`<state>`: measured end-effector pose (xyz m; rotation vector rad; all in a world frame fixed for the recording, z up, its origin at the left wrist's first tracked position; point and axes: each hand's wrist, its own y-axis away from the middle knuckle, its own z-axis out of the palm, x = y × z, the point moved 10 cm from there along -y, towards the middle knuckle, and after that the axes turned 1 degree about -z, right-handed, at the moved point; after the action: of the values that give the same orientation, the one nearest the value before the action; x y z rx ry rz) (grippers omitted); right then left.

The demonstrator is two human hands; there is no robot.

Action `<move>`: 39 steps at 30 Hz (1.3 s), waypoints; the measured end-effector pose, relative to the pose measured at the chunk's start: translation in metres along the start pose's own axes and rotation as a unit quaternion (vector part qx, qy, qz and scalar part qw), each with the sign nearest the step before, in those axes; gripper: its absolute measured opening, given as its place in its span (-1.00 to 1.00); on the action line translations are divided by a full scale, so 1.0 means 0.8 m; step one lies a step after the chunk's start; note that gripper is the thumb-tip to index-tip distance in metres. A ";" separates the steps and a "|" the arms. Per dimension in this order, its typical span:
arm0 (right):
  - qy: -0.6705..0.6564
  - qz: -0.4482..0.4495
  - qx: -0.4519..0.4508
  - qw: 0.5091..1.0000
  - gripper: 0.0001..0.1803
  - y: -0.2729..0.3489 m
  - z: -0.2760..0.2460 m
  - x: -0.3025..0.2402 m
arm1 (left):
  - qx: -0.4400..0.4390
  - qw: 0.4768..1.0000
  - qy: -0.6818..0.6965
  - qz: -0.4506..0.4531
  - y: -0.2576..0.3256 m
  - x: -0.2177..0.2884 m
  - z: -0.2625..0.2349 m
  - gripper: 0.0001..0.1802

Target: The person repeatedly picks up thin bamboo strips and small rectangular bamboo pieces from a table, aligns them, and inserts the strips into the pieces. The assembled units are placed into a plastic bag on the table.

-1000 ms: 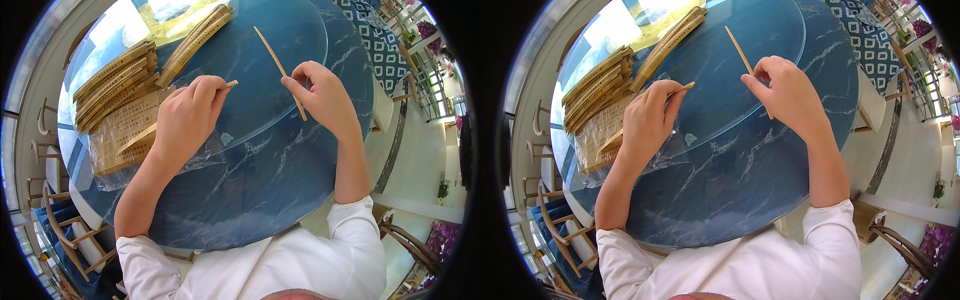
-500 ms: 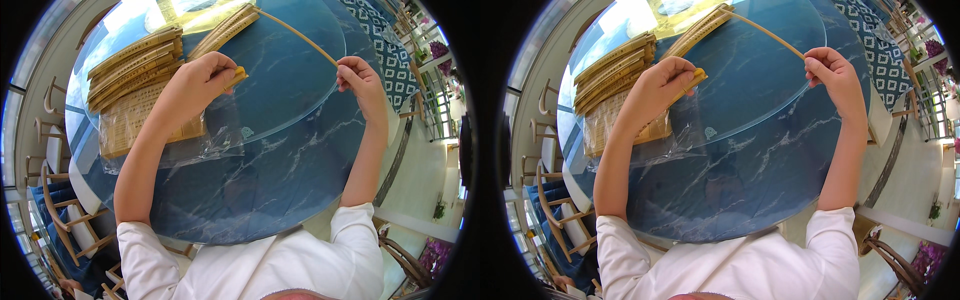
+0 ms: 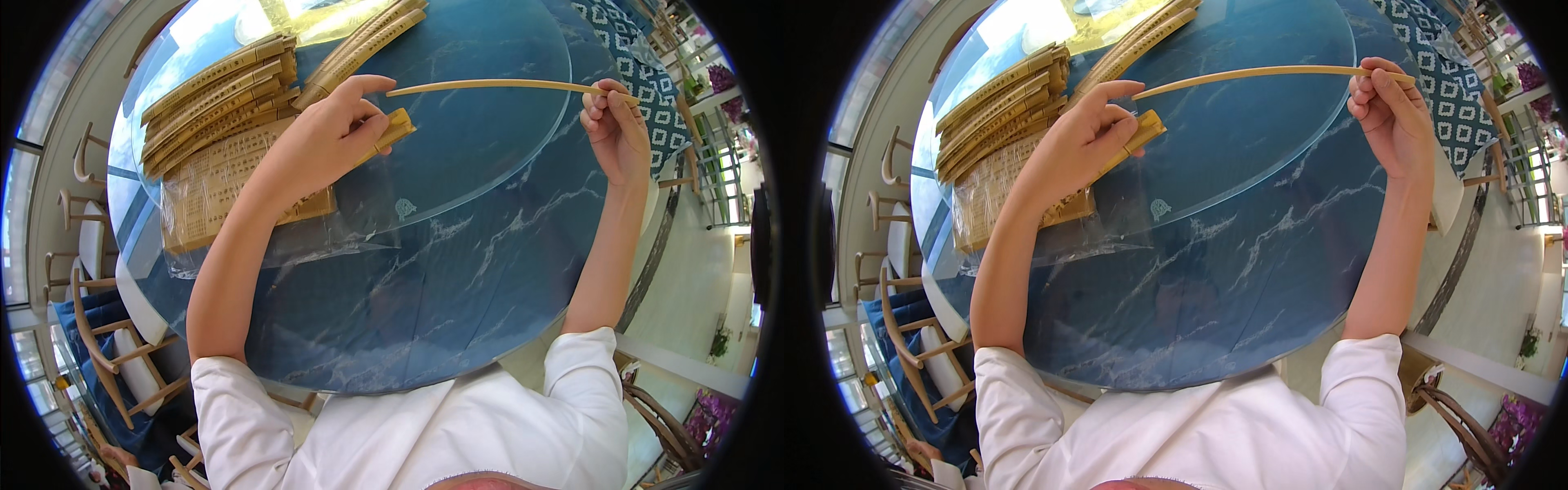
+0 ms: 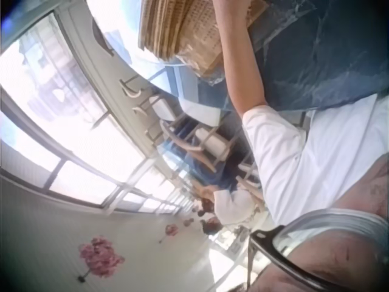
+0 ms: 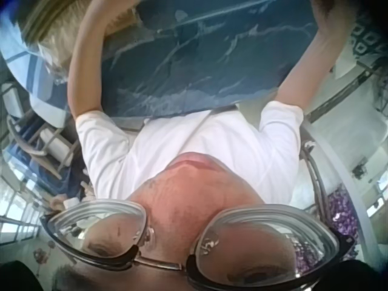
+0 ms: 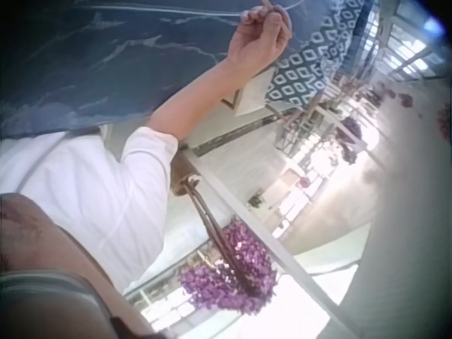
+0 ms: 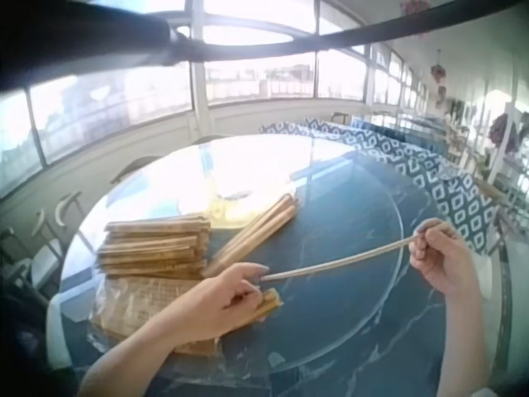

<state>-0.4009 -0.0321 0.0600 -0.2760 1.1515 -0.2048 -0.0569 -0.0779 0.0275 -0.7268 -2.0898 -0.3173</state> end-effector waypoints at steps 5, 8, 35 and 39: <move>0.049 -0.037 0.005 0.998 -0.68 -0.003 0.017 0.002 | -0.003 1.000 0.011 0.003 0.000 -0.002 0.002 -0.53; 0.084 -0.061 0.008 0.995 -0.67 -0.004 0.017 0.000 | -0.010 1.000 0.009 -0.006 0.000 -0.002 0.003 -0.53; 0.118 0.068 0.089 0.987 -0.71 -0.002 0.027 0.050 | 0.029 0.990 -0.074 0.118 0.019 0.048 0.000 -0.41; 0.089 0.112 0.040 0.989 -0.71 0.004 0.061 0.071 | 0.040 0.989 -0.084 0.118 0.021 0.050 -0.002 -0.41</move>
<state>-0.3339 -0.0410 0.0283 -0.0570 1.3376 -0.0787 -0.0637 -0.0498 0.0602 -0.9693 -2.1321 -0.0428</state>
